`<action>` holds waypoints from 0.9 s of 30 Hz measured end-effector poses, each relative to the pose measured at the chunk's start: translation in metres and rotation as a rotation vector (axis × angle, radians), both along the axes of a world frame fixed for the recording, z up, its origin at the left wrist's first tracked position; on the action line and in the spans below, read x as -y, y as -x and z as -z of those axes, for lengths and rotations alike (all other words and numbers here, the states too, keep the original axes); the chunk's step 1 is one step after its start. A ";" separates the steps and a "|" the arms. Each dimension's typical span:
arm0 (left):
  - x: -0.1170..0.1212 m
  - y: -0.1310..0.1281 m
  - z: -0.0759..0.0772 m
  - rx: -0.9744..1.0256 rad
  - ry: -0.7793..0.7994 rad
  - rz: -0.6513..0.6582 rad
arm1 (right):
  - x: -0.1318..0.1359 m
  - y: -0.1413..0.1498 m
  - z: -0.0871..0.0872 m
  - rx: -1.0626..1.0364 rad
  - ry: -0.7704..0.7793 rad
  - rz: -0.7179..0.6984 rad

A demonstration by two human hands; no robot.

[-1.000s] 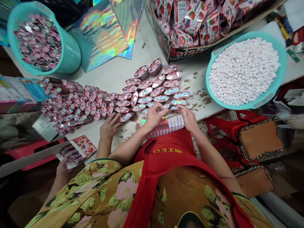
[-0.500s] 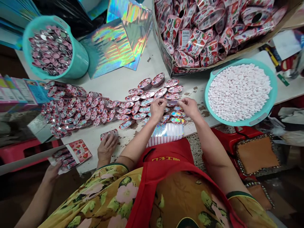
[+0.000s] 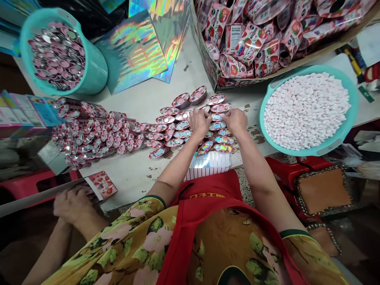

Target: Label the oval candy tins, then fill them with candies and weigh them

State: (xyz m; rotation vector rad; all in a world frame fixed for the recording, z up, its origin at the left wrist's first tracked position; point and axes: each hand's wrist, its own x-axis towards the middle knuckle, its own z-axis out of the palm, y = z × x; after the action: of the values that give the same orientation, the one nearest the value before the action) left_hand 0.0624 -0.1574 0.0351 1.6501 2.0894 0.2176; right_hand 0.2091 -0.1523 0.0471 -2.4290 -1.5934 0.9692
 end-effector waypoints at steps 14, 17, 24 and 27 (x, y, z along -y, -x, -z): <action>0.041 0.043 -0.027 0.361 -0.124 0.107 | 0.123 -0.031 0.020 -0.215 -0.268 0.433; 0.093 0.054 -0.039 0.549 0.137 0.330 | 0.199 -0.025 0.037 -0.492 -0.087 0.598; 0.162 0.047 -0.025 0.223 0.212 0.577 | 0.251 -0.023 0.048 -0.799 0.008 0.443; 0.164 0.043 -0.021 0.128 0.199 0.575 | 0.260 -0.036 0.039 -0.781 0.034 0.367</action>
State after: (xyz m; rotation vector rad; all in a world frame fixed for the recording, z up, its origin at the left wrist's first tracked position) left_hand 0.0195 -0.3216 0.0561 1.9659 1.4171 -0.0702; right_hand 0.2447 -0.4124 0.0076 -1.8626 -0.8354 1.5823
